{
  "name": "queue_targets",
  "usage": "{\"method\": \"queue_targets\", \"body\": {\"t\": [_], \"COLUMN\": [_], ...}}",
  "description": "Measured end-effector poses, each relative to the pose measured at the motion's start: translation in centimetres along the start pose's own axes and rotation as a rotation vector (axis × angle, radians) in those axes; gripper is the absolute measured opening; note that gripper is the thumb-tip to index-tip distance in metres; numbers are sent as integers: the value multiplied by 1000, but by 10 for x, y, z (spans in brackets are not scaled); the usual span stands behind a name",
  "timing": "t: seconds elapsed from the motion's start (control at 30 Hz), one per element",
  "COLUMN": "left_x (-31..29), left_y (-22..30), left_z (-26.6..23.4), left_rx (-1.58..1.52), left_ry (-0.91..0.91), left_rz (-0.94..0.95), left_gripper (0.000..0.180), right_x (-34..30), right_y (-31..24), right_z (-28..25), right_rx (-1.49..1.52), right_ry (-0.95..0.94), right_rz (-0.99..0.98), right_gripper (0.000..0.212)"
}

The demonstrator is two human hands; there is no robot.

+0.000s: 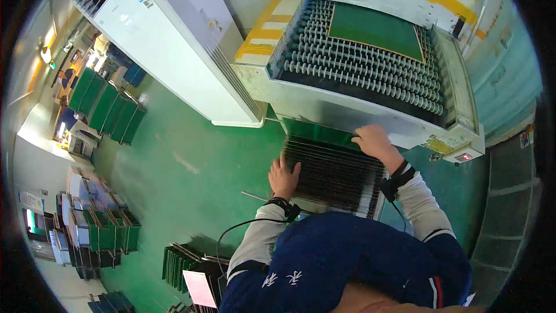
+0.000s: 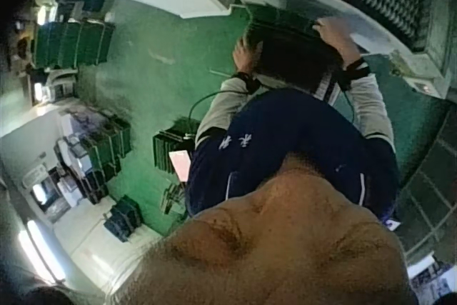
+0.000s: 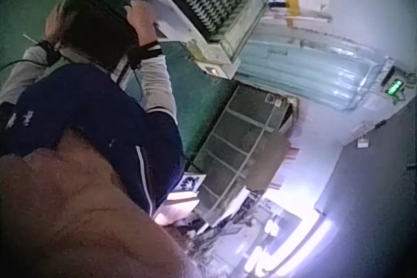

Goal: Load green circuit boards from a storage rack into an automated processing machine.

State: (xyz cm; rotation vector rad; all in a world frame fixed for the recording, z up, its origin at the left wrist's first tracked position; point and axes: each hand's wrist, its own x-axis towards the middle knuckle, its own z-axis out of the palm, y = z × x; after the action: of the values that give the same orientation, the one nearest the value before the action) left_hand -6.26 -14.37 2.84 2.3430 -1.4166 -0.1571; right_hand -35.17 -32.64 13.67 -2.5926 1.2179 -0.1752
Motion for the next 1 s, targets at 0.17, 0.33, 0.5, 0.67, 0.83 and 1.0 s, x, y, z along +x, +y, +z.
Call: {"method": "queue_targets", "body": {"t": [0.17,0.33,0.5,0.67,0.83,1.0], "left_x": [-1,-3,-1,0,0,1], "left_y": [-4,-4,-2,-6,-6,-3], "left_z": [2,-4,3,4,5,2], "left_rx": [-3,-51,-49,-33,-21,-14], "left_ry": [23,8,25,27,4,-5], "left_rz": [8,-1,23,36,9,9], "left_gripper": [78,76,76,77,77,77], "right_x": [6,-4,-31,-58,-57,-41], "right_y": [-11,-20,51,64,53,50], "right_z": [-22,-125,-142,-91,-42,4], "right_rx": [-59,-23,1141,1564,1974,2046], "right_ry": [75,301,794,646,550,555], "right_rz": [-76,-86,242,390,474,615], "right_gripper": [28,31,14,24,24,12]}}
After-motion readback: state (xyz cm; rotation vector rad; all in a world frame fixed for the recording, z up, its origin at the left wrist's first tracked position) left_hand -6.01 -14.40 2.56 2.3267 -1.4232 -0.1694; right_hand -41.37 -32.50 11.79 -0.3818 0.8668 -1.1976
